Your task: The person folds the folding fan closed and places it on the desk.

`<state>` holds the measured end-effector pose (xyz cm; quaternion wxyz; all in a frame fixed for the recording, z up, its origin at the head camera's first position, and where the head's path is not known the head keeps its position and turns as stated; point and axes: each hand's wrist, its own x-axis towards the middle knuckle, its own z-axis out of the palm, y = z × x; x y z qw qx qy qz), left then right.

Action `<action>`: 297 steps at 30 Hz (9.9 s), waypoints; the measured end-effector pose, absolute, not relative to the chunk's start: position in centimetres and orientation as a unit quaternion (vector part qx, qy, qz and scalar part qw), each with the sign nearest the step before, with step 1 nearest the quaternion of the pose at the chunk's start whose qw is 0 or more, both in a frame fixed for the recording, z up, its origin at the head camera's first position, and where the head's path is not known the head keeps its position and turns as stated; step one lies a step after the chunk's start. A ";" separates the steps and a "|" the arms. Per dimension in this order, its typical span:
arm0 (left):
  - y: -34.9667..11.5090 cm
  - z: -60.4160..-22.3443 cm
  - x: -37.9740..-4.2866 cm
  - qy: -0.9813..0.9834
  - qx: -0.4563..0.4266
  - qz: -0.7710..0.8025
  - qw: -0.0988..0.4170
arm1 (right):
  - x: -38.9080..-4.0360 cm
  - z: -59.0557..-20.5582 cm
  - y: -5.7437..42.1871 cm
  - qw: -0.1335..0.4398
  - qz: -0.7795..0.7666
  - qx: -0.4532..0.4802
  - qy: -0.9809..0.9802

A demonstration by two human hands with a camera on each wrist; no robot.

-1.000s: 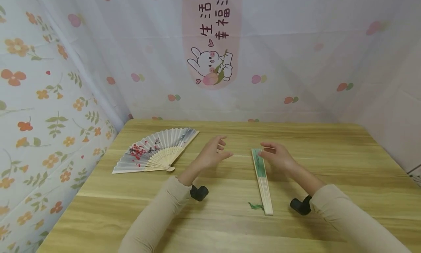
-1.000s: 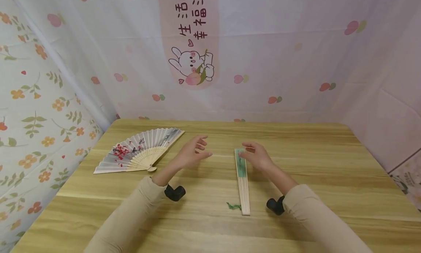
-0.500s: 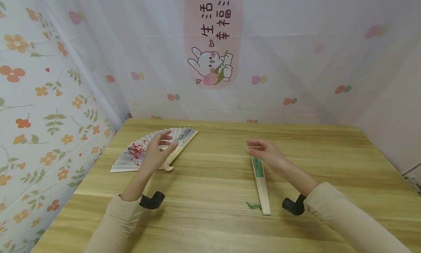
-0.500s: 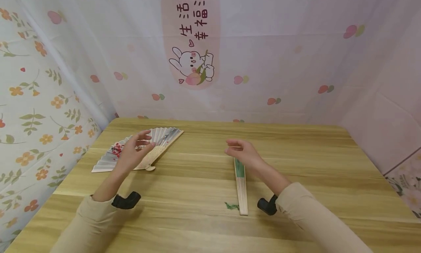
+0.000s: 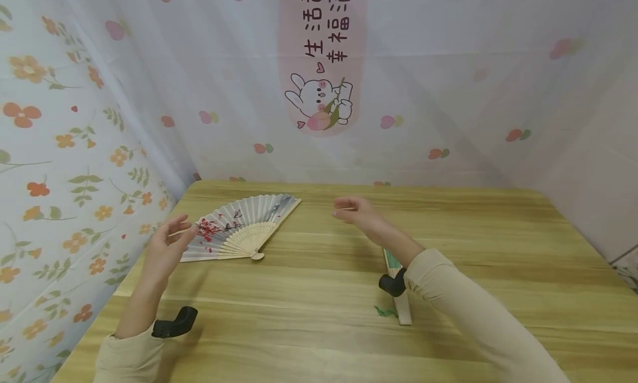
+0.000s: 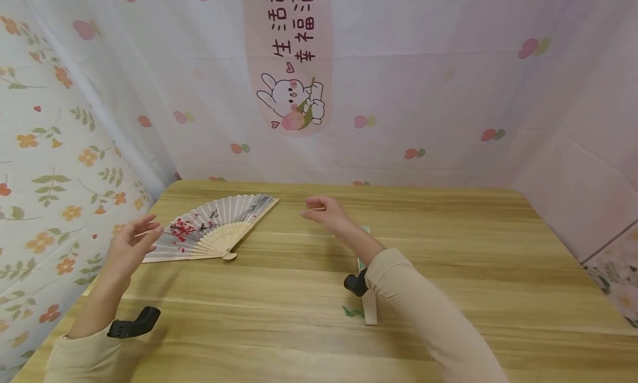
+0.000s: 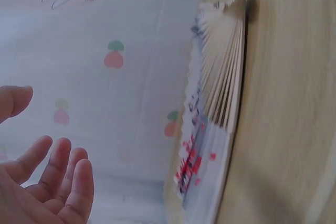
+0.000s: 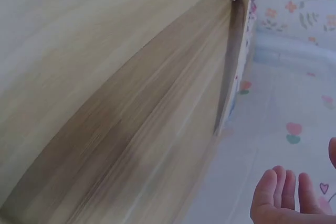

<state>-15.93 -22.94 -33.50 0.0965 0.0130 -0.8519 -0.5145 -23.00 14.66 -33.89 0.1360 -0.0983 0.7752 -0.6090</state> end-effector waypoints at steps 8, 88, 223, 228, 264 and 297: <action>-25.1 -34.7 -15.7 -0.840 0.046 -0.537 0.063 | -24.7 -35.6 11.2 0.143 -0.614 -0.081 0.772; -29.9 -40.0 -17.6 -0.905 0.089 -0.417 0.009 | -29.2 -40.4 1.9 0.215 -0.713 0.114 0.657; -21.7 -37.2 -16.8 -0.529 0.003 -0.847 0.053 | -19.2 -34.5 15.3 0.135 -0.860 0.041 0.490; -20.7 -36.8 -17.1 -0.500 0.011 -0.864 0.066 | -18.9 -34.2 16.1 0.116 -0.860 0.035 0.495; -15.3 -34.9 -18.7 -0.476 0.013 -0.879 0.027 | -16.6 -34.7 22.3 0.088 -0.885 -0.062 0.452; -13.3 -35.0 -18.8 -0.477 -0.004 -0.878 0.028 | -16.2 -34.5 22.1 0.061 -0.903 -0.070 0.419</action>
